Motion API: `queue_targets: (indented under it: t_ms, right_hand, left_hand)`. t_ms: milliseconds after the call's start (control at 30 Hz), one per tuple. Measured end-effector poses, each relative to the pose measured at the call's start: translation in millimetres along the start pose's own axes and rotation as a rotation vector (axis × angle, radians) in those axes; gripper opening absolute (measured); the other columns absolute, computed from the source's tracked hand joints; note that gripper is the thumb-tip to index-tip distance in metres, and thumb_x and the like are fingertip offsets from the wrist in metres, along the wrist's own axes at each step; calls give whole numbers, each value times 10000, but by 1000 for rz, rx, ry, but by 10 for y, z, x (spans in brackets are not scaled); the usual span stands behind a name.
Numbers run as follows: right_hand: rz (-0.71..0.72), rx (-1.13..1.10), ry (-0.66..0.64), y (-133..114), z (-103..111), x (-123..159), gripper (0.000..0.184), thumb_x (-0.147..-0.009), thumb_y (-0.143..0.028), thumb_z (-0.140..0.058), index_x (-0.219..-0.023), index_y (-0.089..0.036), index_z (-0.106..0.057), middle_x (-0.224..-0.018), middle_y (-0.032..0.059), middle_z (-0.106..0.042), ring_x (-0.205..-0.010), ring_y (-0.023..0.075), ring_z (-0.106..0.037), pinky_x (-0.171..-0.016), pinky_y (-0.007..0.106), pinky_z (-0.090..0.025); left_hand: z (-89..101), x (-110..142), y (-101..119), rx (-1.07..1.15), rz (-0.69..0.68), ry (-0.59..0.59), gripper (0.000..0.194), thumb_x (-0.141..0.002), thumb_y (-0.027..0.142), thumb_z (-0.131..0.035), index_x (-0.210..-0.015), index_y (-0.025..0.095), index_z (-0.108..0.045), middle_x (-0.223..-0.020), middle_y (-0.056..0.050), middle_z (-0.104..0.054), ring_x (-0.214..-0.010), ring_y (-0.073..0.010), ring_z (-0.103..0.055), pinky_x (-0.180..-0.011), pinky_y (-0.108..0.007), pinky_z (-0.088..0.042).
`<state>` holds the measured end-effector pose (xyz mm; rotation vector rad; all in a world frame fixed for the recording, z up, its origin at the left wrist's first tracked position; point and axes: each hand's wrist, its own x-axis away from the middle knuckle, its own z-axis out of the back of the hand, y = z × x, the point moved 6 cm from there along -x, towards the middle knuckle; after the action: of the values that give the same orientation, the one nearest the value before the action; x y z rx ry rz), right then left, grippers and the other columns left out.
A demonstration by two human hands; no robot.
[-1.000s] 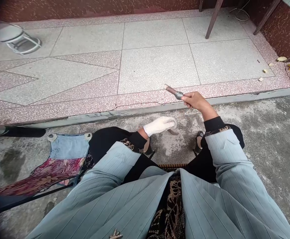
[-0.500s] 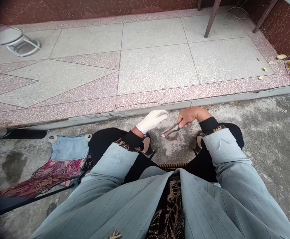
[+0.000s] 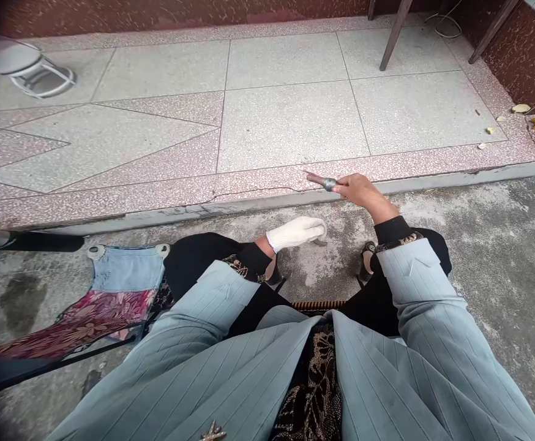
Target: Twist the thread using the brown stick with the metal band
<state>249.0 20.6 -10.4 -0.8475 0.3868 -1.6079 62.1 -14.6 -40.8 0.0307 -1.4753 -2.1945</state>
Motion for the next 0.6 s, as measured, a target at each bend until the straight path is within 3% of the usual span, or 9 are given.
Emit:
queue_targets:
  t_ms: [133,333,433,600]
  right_hand:
    - [-40,421,-2,-48,-82,-34,348,-905,-434,-577,-1029,-177,-775,-887,101,-716,-803,209,-604,-631,300,-332]
    - [-61,653,-206,-80,-217,-16,368,-946,-411,-534,-1064,-146,-761,-1042,160,-729,-905,257,-640,-661,320,-386]
    - [-112,643,-448,-1,-335,53,317,-917,-393,-585,-944,-138,-771,-924,155,-726,-782,239,-629,-652,338,-400]
    - [22,326,-828,-26,-508,249,298,-822,-449,-677,-834,-160,-747,-667,33,-631,-597,137,-507,-627,295,-376]
  left_hand:
    - [51,35,12,66,62,39,329,-946,405,-439,-840,157,-628,-720,2,-587,-568,-101,-460,-544,-231,-352]
    - [161,65,-25,-9,49,89,361,-951,448,-439,-825,161,-619,-744,-4,-617,-590,-112,-494,-587,-237,-376]
    - [244,64,-61,-117,42,168,362,-941,451,-446,-878,162,-655,-782,-8,-633,-676,-140,-540,-652,-248,-400]
    - [392,84,-95,-183,73,295,377,-932,436,-440,-961,152,-685,-878,-32,-676,-803,-174,-588,-769,-265,-444]
